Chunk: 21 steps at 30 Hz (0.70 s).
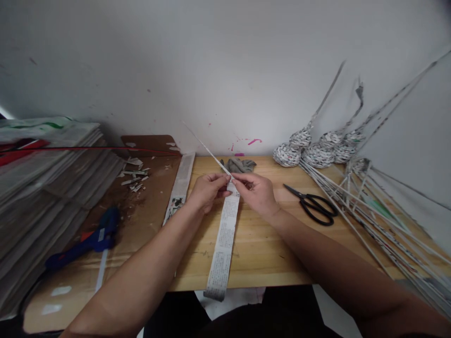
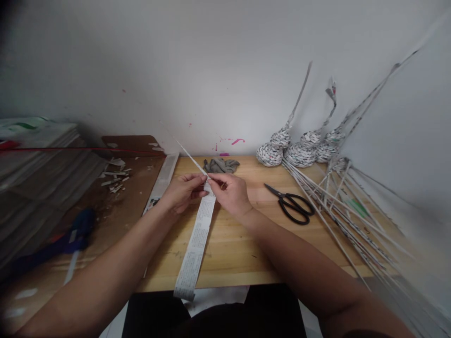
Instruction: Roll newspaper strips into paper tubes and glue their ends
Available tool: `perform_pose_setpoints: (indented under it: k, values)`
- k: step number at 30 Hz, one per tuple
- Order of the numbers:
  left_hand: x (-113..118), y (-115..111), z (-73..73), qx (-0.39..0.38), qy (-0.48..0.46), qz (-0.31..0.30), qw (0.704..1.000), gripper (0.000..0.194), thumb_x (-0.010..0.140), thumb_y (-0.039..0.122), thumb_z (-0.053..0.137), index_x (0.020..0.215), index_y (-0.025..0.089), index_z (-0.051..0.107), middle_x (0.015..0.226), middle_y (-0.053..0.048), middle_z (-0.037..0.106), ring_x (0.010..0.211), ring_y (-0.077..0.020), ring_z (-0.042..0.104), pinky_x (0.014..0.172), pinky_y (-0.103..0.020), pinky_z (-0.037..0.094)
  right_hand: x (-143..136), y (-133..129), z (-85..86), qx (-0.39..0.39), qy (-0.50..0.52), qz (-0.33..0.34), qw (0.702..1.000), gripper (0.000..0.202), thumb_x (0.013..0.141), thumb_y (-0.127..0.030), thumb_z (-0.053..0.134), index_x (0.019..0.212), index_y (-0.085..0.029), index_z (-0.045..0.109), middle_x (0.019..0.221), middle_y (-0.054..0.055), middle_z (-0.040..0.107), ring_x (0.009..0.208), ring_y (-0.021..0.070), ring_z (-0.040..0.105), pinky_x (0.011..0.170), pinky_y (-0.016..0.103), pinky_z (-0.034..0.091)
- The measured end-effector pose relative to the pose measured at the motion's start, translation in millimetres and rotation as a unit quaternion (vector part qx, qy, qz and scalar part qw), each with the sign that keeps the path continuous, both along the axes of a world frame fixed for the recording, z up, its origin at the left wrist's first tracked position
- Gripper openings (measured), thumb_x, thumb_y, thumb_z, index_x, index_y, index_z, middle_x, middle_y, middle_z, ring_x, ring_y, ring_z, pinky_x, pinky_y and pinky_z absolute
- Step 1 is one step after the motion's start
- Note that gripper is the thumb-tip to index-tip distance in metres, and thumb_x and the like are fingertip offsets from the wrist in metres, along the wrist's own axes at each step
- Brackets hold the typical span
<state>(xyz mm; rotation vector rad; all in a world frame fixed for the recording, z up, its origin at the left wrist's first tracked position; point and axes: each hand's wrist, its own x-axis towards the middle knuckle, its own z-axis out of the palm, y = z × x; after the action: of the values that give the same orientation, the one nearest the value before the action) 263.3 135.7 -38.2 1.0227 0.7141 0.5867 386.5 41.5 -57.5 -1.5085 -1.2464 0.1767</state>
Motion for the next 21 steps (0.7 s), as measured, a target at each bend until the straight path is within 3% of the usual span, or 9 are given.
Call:
perform_pose_setpoints:
  k: [7,21]
  values:
    - [-2.0,2.0,3.9,-0.014,0.005,-0.003,1.0,0.018,0.068,0.021,0.082,0.076,0.01,0.071,0.071,-0.004,0.068,0.058,-0.0082,0.06,0.052,-0.017,0.053,-2.6,-4.8,10.5,0.006,-0.122,0.002,0.992,0.025,0.088,-0.024,0.06,0.109,-0.023,0.075,0.085,0.006,0.071,0.072,0.0165,0.062,0.067,0.031,0.051]
    - [-2.4,4.7,6.4,-0.037,0.012,0.011,0.999,0.006,0.077,0.014,0.071,0.072,0.01,0.071,0.067,-0.004,0.067,0.056,-0.0078,0.059,0.048,-0.015,0.051,3.6,-4.1,3.9,0.016,-0.269,0.036,0.962,0.034,0.096,-0.022,0.049,0.124,-0.02,0.067,0.09,0.009,0.067,0.084,0.0211,0.06,0.08,0.036,0.051]
